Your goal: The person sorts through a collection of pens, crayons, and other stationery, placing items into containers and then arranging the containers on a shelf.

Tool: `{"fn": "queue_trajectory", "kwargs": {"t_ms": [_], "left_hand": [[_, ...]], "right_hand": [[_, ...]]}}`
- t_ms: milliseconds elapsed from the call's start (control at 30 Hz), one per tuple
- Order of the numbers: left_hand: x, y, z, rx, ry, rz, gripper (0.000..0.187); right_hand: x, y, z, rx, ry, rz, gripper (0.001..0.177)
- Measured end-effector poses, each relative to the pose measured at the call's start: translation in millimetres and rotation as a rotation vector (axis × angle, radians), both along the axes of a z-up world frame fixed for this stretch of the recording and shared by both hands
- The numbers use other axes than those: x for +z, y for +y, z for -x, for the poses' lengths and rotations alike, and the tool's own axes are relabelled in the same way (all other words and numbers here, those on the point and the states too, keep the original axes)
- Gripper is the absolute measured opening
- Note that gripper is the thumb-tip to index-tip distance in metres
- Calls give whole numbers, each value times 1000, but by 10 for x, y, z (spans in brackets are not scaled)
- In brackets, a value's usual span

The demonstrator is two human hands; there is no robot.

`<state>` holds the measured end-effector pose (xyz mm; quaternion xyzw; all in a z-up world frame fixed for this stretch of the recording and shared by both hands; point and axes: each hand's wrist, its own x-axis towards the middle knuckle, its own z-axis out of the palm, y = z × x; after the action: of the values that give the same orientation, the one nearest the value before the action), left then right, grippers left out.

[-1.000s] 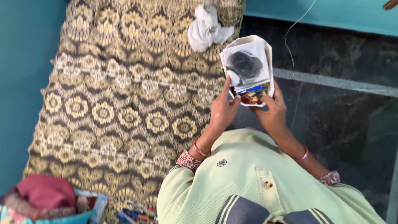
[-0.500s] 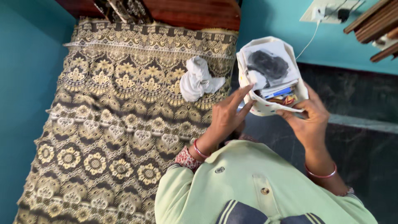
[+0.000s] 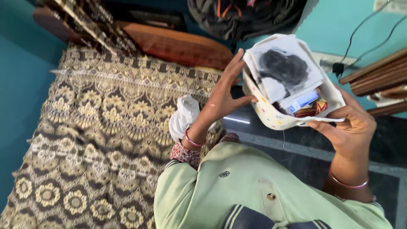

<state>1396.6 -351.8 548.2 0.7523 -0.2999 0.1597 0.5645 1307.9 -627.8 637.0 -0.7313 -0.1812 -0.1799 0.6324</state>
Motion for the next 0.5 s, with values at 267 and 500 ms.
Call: {"fn": "queue_trajectory", "kwargs": {"t_ms": [267, 500], "left_hand": [[36, -71, -1598, -74, 79, 233, 76], [1134, 98, -3008, -26, -107, 9, 60]], "right_hand": [[156, -169, -1608, 63, -20, -3, 33], [722, -294, -3088, -71, -127, 64, 26]]}}
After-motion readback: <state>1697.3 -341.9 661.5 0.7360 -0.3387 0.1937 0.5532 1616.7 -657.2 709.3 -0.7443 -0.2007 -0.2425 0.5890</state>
